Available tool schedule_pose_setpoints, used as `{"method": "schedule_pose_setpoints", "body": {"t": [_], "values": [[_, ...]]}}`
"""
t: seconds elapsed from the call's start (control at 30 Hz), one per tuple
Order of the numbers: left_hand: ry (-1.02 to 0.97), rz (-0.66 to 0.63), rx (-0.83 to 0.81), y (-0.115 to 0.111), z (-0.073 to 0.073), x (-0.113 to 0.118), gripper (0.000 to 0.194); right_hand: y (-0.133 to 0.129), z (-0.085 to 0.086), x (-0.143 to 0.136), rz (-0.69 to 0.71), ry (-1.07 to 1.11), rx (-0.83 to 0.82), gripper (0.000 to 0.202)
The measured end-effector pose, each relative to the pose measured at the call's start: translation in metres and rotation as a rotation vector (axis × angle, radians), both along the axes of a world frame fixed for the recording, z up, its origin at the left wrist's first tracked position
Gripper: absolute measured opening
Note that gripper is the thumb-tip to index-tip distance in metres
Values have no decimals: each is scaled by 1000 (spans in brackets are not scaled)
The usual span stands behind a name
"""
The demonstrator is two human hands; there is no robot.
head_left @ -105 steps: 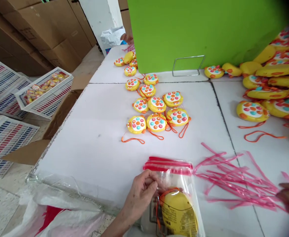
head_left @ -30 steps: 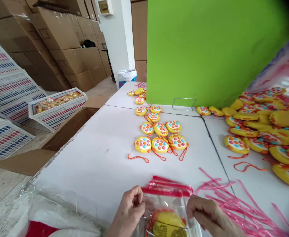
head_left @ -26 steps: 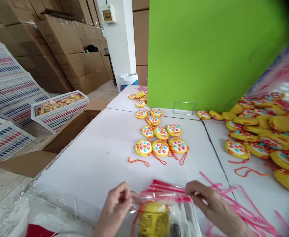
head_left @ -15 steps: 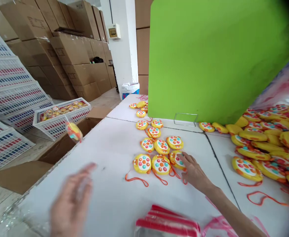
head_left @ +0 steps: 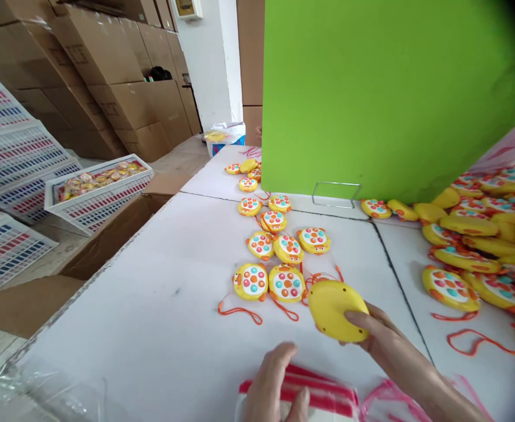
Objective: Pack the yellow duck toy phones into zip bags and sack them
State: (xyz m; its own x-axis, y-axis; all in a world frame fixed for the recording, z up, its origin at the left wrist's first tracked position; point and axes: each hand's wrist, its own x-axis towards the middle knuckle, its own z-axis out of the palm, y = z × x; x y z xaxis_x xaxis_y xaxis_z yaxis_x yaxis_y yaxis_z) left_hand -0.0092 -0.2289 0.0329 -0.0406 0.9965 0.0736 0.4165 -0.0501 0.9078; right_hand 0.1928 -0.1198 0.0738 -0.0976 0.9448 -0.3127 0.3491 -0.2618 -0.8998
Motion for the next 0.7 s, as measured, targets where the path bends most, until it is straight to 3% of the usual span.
{"method": "schedule_pose_setpoints", "body": {"t": [0.1,0.2,0.3,0.37,0.43,0.53,0.63,0.7], "values": [[0,-80,16,15,19,1,61,-22,12,-12,-160,443,-337,45],[-37,-160,-25,26,36,-3,70,-30,22,-20,-165,414,-382,44],[-168,-154,-143,38,49,-11,72,-32,30,-25,97,90,-224,45],[-286,-216,-240,46,55,-16,69,-36,33,-30,258,-94,-55,53],[-472,-283,-329,52,56,-17,55,-42,33,-33,213,-165,106,56],[-845,-297,-453,54,52,-12,36,-57,25,-36,78,-132,264,42],[-1095,-252,-493,49,46,-5,36,-70,16,-43,44,-39,336,34],[-1135,-237,-499,43,43,-4,38,-77,12,-48,13,-30,371,36]]}}
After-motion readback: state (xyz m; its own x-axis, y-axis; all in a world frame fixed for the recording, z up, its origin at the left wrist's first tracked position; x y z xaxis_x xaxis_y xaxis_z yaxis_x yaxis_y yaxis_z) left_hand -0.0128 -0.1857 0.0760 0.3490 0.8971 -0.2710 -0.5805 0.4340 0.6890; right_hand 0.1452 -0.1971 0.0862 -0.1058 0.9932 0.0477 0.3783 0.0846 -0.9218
